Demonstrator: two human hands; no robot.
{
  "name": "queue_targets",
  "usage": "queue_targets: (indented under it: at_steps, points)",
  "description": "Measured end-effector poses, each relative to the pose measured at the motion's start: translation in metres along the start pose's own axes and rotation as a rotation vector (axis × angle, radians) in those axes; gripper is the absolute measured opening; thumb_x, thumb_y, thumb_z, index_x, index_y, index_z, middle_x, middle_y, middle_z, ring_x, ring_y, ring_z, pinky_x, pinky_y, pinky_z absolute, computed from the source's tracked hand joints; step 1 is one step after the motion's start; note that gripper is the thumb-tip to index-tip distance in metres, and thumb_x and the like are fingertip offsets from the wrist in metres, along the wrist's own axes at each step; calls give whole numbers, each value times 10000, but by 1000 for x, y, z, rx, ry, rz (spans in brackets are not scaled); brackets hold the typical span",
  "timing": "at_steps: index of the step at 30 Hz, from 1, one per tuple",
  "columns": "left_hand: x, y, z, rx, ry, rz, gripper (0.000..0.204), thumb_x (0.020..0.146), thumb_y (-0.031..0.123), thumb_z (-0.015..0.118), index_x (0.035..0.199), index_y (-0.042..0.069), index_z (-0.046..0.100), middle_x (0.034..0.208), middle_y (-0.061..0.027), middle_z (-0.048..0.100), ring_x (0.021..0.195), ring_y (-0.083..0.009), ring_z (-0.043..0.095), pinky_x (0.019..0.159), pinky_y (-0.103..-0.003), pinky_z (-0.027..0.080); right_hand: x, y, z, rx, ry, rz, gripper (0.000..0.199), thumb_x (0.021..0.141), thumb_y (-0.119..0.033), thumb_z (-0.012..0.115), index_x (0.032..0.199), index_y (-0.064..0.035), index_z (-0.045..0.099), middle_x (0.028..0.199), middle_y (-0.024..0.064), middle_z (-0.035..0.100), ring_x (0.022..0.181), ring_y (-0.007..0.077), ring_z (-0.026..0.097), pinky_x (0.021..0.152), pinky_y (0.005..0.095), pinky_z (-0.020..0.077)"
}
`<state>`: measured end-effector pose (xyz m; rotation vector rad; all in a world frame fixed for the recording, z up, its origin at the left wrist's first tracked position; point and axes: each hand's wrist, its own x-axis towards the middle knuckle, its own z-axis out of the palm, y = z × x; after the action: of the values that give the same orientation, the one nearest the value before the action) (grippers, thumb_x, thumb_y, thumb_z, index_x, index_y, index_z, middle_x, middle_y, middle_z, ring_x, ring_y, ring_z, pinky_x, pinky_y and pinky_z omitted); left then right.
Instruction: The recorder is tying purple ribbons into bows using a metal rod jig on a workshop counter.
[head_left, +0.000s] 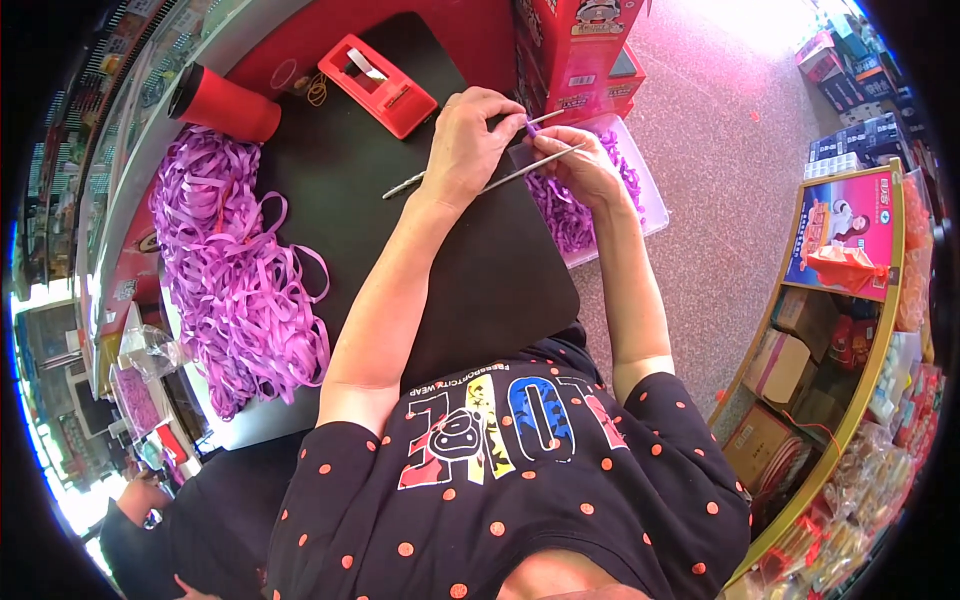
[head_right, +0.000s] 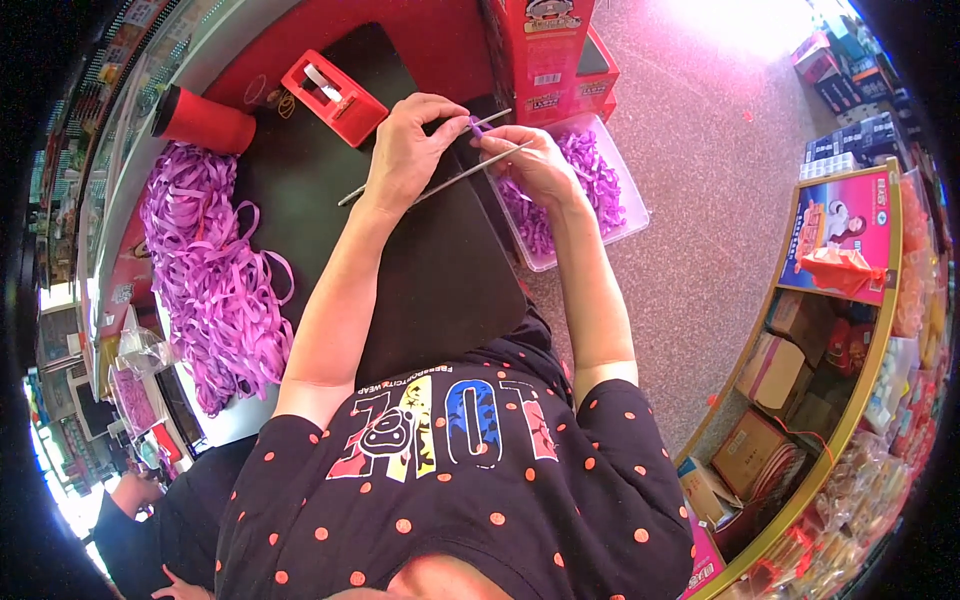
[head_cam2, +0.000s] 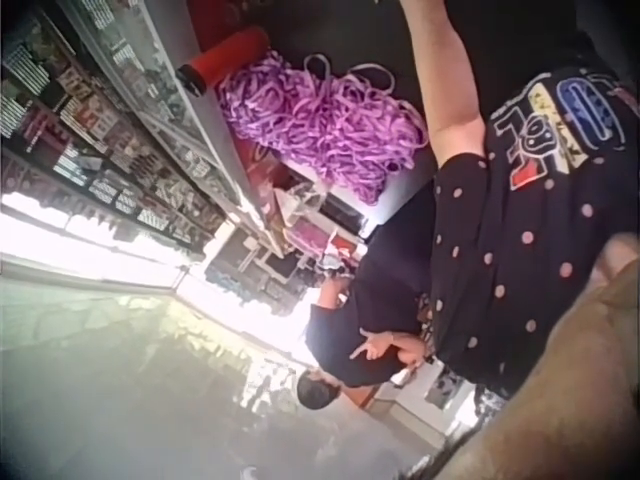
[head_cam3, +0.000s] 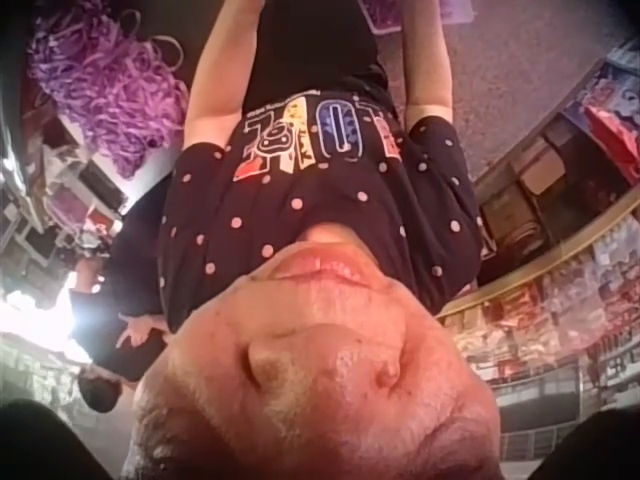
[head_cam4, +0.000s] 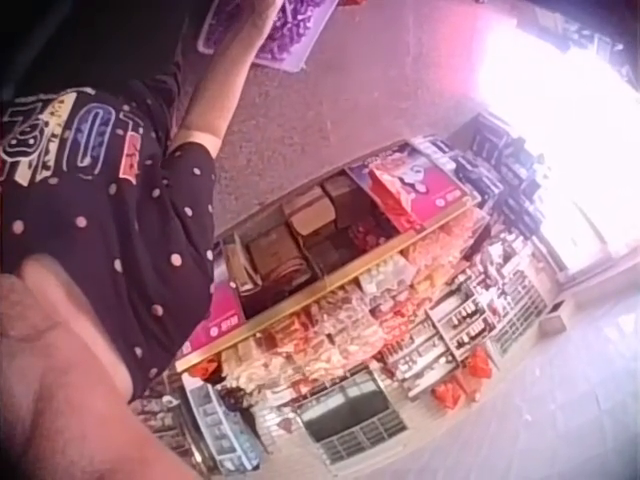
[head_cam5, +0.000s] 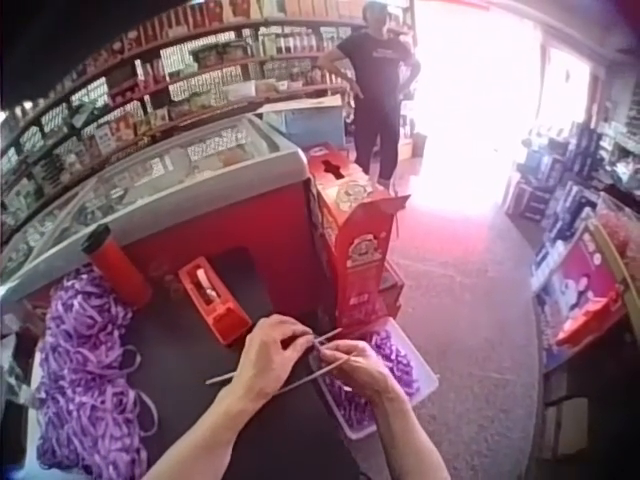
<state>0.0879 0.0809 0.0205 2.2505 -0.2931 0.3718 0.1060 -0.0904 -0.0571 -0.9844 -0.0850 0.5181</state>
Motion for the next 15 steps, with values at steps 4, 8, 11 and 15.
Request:
queue_targets:
  at_steps: [4,8,11,15]
  points:
    - [-1,-4,3,16,2,-4,128,771,140,682,854,45,702,924,-70,646,939,-245,567,841,-335,442,2,4,0,-53,-4,-2,190,847,-161,670,942,3,656,772,15,628,637,64,539,558,184,420]
    - [0,-5,6,27,6,18,102,741,134,697,797,50,709,904,-66,644,919,-261,556,832,-352,440,1,7,-1,-23,-5,-10,211,854,-178,662,965,2,659,768,15,628,645,64,546,575,185,425]
    - [-1,-8,6,29,-5,14,108,739,136,701,802,49,709,904,-62,643,926,-260,553,835,-355,438,0,8,0,-46,-5,-18,239,861,-203,656,976,6,660,801,24,646,687,70,569,623,191,445]
    - [-1,-11,6,33,0,19,106,739,135,702,805,52,709,907,-58,640,938,-258,549,839,-360,434,-7,-4,0,-239,97,-83,288,868,-241,651,997,16,660,855,36,669,760,72,592,702,200,466]
